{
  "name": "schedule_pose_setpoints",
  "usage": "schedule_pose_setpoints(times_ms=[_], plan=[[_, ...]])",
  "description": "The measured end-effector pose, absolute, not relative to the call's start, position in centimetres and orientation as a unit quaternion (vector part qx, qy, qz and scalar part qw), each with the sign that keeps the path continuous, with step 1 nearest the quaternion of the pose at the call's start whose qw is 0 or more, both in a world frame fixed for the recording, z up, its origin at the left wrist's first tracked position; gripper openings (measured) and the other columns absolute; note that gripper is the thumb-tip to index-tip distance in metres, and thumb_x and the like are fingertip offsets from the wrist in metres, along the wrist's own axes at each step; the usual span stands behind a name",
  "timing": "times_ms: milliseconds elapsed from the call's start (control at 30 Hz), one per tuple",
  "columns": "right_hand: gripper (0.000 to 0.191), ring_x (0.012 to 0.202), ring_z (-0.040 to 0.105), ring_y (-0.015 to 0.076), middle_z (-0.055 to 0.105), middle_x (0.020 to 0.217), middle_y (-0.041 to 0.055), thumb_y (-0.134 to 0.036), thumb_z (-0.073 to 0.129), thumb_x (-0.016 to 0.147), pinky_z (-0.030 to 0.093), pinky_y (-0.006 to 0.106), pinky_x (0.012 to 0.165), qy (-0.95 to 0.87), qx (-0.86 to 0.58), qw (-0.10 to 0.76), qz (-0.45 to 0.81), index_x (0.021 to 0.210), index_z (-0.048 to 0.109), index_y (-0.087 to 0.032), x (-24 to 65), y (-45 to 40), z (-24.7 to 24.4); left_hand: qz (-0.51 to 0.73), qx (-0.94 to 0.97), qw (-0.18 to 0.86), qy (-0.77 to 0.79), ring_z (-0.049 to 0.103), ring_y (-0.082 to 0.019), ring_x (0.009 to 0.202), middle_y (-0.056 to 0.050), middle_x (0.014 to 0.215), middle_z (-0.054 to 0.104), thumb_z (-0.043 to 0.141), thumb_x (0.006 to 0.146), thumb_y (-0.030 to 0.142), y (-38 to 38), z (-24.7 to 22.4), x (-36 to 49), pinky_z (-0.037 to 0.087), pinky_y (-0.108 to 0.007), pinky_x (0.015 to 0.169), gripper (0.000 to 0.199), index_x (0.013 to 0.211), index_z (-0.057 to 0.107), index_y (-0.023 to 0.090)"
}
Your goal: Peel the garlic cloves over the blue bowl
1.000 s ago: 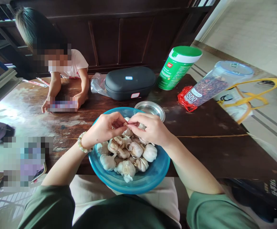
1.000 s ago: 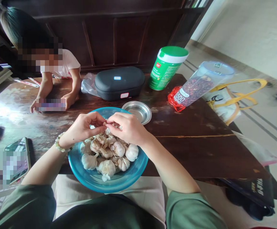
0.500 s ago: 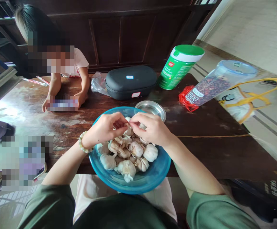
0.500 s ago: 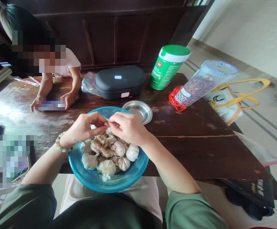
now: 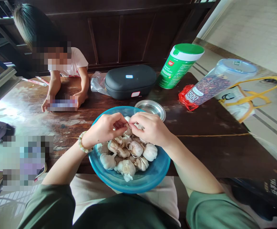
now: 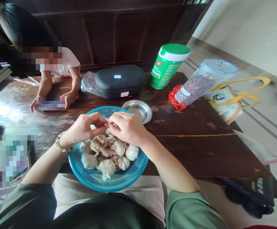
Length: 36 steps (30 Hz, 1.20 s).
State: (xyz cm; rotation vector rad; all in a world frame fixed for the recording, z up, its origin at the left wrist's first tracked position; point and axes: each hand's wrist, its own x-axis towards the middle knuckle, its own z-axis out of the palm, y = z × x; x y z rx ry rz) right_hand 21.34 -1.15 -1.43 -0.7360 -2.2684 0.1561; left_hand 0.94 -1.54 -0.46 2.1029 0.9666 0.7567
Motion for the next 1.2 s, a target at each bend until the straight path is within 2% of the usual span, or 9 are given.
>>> schedule_pose_setpoints(times_ms=[367,600,833,1000,1200], plan=[[0.009,0.065,0.062,0.0141,0.068,0.073,0.0008,-0.014,0.055,0.084,0.047,0.026,0.063,-0.841,-0.366,0.391,0.072,0.077,0.058,-0.019,21.57,-0.85,-1.42,0.295,0.807,0.337,0.384,0.064,-0.011,0.069,-0.002,0.079,0.07,0.062,0.083,0.032,-1.56,-0.22,0.91,0.052,-0.02,0.066,0.021,0.093,0.062,0.013],[0.014,0.067,0.061,0.015,0.065,0.071,0.0016,-0.022,0.055,0.089,0.046,0.027,0.063,-0.852,-0.347,0.375,0.114,0.076,0.06,-0.019,21.63,-0.78,-1.29,0.301,0.798,0.352,0.386,0.068,-0.012,0.072,-0.003,0.083,0.071,0.06,0.084,0.032,-1.42,-0.53,0.94,0.055,-0.021,0.069,0.02,0.094,0.06,0.015],[0.009,0.079,0.061,0.0176,0.066,0.082,0.0044,-0.019,0.054,0.089,0.05,0.031,0.074,-0.87,-0.294,0.373,0.134,0.082,0.059,-0.019,21.5,-0.93,-1.49,0.284,0.825,0.28,0.4,0.067,-0.012,0.067,-0.002,0.077,0.071,0.062,0.081,0.026,-1.56,-0.7,1.02,0.053,-0.021,0.065,0.015,0.091,0.061,0.015],[0.008,0.077,0.06,0.0169,0.064,0.08,0.0045,-0.017,0.053,0.089,0.048,0.029,0.07,-0.878,-0.303,0.343,0.139,0.083,0.058,-0.018,21.46,-0.94,-1.48,0.267,0.857,0.211,0.388,0.066,-0.013,0.068,-0.002,0.076,0.07,0.059,0.083,0.027,-1.72,-0.85,0.92,0.052,-0.023,0.066,0.013,0.089,0.062,0.015],[0.009,0.069,0.057,0.0137,0.061,0.076,0.002,-0.014,0.052,0.088,0.045,0.026,0.064,-0.876,-0.303,0.346,0.141,0.083,0.058,-0.018,21.48,-1.01,-1.45,0.263,0.858,0.216,0.384,0.067,-0.012,0.068,-0.002,0.077,0.071,0.059,0.084,0.028,-1.87,-0.93,0.83,0.052,-0.023,0.066,0.014,0.091,0.062,0.016]])
